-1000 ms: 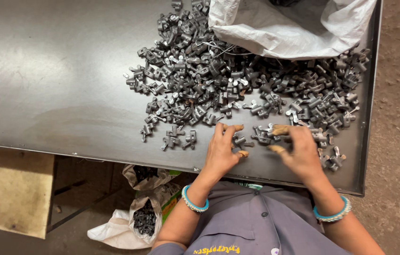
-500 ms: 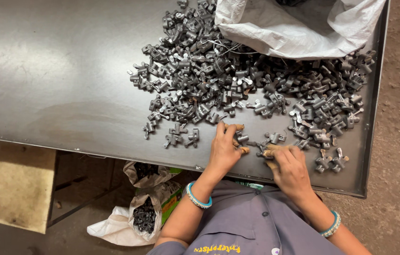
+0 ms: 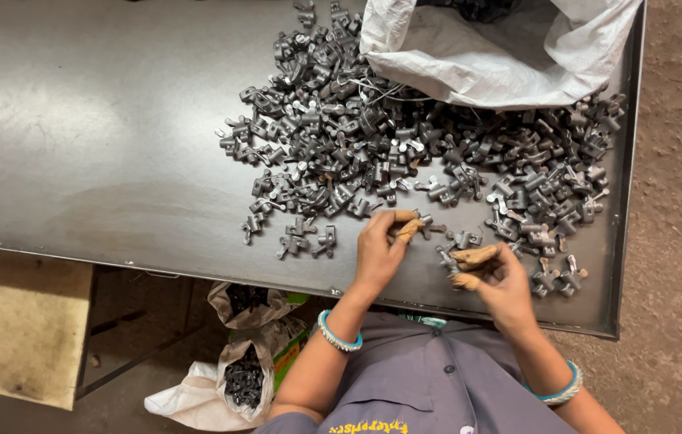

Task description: The person picks small metal fittings one at a time from a large pile on a metal table, fits the pieces together by hand, and drops the completed pieces into bags below the table. They occasionally push the pile aside to reach more parts.

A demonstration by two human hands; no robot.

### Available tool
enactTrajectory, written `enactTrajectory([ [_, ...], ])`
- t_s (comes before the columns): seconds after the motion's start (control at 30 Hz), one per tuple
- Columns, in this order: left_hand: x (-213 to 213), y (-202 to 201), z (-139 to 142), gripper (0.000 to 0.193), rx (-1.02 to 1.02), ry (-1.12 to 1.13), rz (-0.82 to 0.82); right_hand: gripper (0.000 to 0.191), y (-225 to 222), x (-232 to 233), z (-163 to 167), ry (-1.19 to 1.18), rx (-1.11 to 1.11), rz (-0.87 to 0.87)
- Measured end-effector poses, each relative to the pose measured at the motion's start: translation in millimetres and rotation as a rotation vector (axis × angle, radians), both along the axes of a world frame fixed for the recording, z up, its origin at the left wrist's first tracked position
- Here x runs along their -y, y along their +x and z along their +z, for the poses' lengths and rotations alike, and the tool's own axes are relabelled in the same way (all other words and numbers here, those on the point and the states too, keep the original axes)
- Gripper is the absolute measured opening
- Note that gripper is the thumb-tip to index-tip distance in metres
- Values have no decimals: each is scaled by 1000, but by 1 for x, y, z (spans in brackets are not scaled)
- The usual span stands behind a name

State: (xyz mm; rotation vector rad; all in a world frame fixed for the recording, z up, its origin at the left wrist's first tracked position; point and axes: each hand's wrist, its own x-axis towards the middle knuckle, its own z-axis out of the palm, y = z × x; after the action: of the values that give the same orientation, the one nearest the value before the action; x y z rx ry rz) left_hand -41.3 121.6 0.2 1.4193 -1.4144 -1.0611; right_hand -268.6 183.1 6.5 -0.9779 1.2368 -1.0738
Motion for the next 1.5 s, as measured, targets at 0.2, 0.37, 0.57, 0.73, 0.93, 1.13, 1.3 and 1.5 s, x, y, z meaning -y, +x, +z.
enactTrajectory([
  [0.2,-14,-17,-13,29,-794,339,-177,27,-22,19,-22,426,594,-82],
  [0.37,-13,-24,-19,25,-802,337,-248,28,-22,20,-22,422,620,-58],
  [0.57,-10,-19,-20,22,-764,340,-209,40,-26,32,-16,350,480,1],
  [0.73,-12,-12,-19,24,-770,312,-164,38,-22,40,-16,300,403,45],
  [0.93,-9,-12,-10,21,-700,286,-192,24,-9,41,3,236,182,125],
  [1.13,-6,-13,11,25,-169,-34,-76,20,-23,92,70,305,-345,514],
  [1.3,-6,-11,15,23,-66,-88,11,33,-18,109,110,-88,340,-102],
  [1.5,-3,-6,11,32,-114,-8,35,50,13,63,70,-470,-1080,302],
])
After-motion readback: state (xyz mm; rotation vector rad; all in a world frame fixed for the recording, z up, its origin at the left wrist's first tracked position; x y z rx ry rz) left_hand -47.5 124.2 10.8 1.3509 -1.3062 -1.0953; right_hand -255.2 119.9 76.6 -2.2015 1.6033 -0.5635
